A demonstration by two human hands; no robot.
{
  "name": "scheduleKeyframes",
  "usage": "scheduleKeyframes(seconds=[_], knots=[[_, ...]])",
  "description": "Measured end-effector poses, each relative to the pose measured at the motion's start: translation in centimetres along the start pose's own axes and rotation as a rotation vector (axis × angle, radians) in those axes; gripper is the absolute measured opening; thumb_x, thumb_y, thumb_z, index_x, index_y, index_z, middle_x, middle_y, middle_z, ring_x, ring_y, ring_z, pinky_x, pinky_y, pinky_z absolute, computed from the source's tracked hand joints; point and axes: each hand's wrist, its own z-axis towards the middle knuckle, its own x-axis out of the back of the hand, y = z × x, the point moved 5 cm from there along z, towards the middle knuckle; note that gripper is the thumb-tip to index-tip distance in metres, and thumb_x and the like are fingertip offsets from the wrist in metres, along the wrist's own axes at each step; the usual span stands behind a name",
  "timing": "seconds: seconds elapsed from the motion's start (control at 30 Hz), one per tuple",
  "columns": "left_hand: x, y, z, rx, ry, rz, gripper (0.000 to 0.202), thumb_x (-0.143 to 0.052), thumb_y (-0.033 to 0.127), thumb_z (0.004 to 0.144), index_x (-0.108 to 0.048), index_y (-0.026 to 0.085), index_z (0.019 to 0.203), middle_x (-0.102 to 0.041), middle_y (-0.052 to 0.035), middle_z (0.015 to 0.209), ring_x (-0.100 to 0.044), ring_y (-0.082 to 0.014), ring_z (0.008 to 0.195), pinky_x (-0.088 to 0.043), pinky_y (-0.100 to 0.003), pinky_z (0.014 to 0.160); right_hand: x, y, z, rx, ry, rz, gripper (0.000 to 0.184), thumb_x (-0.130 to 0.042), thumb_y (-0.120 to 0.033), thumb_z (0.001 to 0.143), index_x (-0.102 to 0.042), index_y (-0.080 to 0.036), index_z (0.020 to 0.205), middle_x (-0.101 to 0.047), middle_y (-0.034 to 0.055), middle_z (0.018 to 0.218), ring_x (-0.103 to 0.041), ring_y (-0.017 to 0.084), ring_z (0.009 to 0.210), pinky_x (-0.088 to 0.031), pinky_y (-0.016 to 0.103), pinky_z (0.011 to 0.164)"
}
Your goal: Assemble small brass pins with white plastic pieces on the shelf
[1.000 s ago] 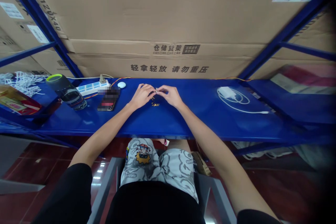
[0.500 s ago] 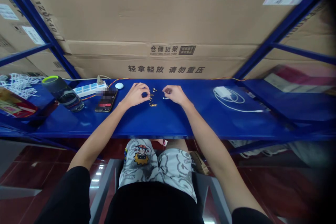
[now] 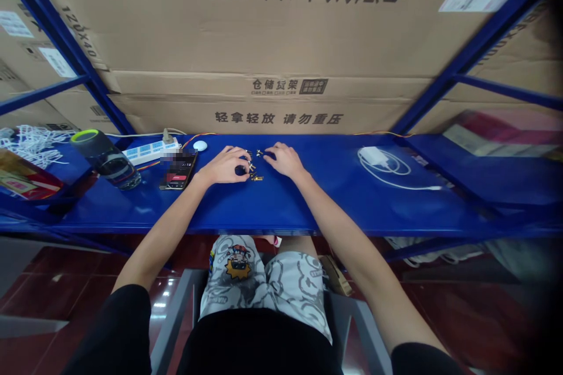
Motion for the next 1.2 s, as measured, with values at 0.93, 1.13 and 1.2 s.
scheduleKeyframes(seconds=[0.93, 1.13, 1.2], knots=[[-2.8, -1.6, 3.0, 0.316, 0.117, 0.063, 0.019, -0.063, 0.033, 0.097, -0.08, 0.025, 0.096, -0.072, -0.0061, 0.115, -0.058, -0.0286, 0.112, -0.039, -0.05, 0.1, -0.5, -1.5, -0.5, 0.056, -0.018, 0.218, 0.013, -0.068, -0.03, 0.094, -0.079, -0.026, 0.099, -0.072, 0.0034, 0.099, -0.067, 0.019, 0.088, -0.046, 0.03, 0.074], [-3.4, -1.7, 2.7, 0.317, 0.148, -0.003, 0.013, -0.066, 0.025, 0.092, -0.08, 0.027, 0.093, -0.073, -0.004, 0.114, -0.059, -0.0278, 0.11, -0.041, -0.05, 0.097, -0.2, -2.4, -0.7, 0.087, -0.032, 0.179, 0.013, -0.064, -0.027, 0.096, -0.077, -0.024, 0.099, -0.071, 0.0045, 0.101, -0.065, 0.02, 0.092, -0.045, 0.032, 0.079], [-3.3, -1.7, 2.6, 0.331, 0.164, -0.009, 0.013, -0.067, 0.024, 0.092, -0.08, 0.027, 0.093, -0.073, -0.0039, 0.115, -0.059, -0.0281, 0.11, -0.04, -0.051, 0.098, -0.2, -2.5, -0.8, 0.104, -0.035, 0.152, 0.013, -0.062, -0.025, 0.097, -0.075, -0.022, 0.098, -0.071, 0.0053, 0.101, -0.064, 0.021, 0.096, -0.043, 0.033, 0.082]])
